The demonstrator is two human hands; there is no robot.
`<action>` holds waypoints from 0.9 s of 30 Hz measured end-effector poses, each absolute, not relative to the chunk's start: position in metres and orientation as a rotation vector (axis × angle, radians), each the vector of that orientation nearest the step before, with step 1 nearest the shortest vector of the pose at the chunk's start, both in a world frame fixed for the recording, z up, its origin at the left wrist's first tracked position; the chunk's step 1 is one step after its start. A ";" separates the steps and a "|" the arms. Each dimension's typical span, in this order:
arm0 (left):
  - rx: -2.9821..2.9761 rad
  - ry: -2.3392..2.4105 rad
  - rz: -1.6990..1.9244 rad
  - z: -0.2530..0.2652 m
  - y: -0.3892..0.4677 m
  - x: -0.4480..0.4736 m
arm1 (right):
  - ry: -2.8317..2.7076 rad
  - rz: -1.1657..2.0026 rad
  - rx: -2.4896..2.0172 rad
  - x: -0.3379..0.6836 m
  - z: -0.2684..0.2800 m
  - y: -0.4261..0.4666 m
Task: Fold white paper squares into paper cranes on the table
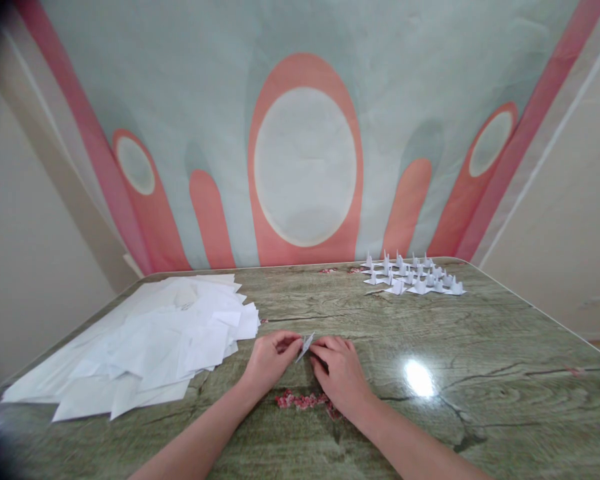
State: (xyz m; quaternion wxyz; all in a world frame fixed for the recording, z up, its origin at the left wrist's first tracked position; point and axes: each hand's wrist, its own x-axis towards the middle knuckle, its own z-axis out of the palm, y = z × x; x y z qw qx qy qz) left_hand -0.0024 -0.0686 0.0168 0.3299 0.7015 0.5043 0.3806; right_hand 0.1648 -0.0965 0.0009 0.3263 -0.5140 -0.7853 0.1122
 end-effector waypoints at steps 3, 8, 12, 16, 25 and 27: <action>1.750 1.269 1.021 0.016 -0.070 0.000 | -2.048 0.296 -1.316 0.165 0.000 -0.096; 1.565 1.206 0.995 0.011 -0.069 0.001 | -2.050 0.271 -1.252 0.164 0.001 -0.096; 1.334 1.148 1.023 0.008 -0.066 0.002 | -2.079 0.192 -1.208 0.164 0.003 -0.099; 1.184 1.102 1.042 0.009 -0.066 0.003 | -2.082 0.123 -1.159 0.165 0.004 -0.099; 1.075 1.008 1.145 0.020 -0.080 0.013 | -1.631 0.500 -1.274 0.164 0.006 -0.102; 1.097 0.993 1.145 0.019 -0.083 0.015 | -1.650 0.607 -1.245 0.164 0.008 -0.101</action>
